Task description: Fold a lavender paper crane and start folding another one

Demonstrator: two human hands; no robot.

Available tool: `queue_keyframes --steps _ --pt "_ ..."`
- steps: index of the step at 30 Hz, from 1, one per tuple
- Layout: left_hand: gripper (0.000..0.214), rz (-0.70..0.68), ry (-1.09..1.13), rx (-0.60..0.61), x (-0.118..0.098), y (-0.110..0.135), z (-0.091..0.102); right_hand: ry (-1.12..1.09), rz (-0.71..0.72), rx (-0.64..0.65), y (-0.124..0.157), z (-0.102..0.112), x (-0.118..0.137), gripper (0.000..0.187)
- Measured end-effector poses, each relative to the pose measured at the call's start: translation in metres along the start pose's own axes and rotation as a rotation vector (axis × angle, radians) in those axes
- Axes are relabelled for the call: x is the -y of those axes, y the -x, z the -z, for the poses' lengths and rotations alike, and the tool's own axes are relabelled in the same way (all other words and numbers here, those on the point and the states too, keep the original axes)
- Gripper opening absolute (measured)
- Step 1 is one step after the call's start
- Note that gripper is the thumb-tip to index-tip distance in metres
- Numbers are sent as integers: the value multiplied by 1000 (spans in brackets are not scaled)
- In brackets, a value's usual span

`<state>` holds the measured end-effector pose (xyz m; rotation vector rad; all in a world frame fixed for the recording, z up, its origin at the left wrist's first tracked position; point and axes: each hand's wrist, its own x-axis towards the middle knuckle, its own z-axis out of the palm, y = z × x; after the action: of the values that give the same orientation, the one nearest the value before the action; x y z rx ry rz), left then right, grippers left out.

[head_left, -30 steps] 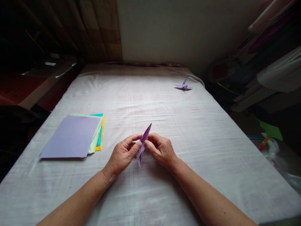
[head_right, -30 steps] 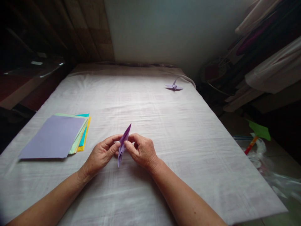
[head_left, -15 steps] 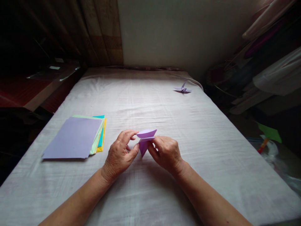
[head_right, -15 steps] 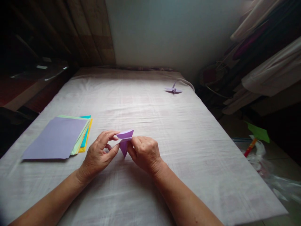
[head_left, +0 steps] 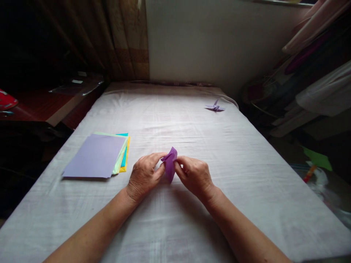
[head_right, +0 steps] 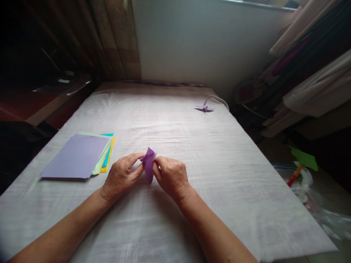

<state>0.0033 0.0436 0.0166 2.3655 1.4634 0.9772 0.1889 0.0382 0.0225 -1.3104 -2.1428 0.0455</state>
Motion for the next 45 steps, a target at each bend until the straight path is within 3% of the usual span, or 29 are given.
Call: queue_keyframes --steps 5,9,13,18,22,27,36,40,45 --pt "20 49 -68 50 -8 1 -5 6 -275 167 0 7 7 16" --pt "19 -16 -104 61 -12 3 -8 27 -429 274 2 13 14 29" --pt "17 -21 -111 80 -14 4 -8 75 -464 324 3 15 19 36" --pt "17 95 -95 130 -15 3 -6 222 -489 366 2 15 22 29" --pt "17 193 -31 130 -15 4 -6 230 -509 349 2 12 21 35" --pt "19 217 16 142 -15 4 -7 201 -551 327 -2 8 18 37" --pt "25 233 -9 147 -14 3 -5 171 -526 352 -2 8 10 32" --pt "33 137 -45 158 -5 5 -6 34 -367 319 10 3 -6 40" --pt "35 -30 -70 92 10 6 -9 79 -169 377 18 6 -25 45"
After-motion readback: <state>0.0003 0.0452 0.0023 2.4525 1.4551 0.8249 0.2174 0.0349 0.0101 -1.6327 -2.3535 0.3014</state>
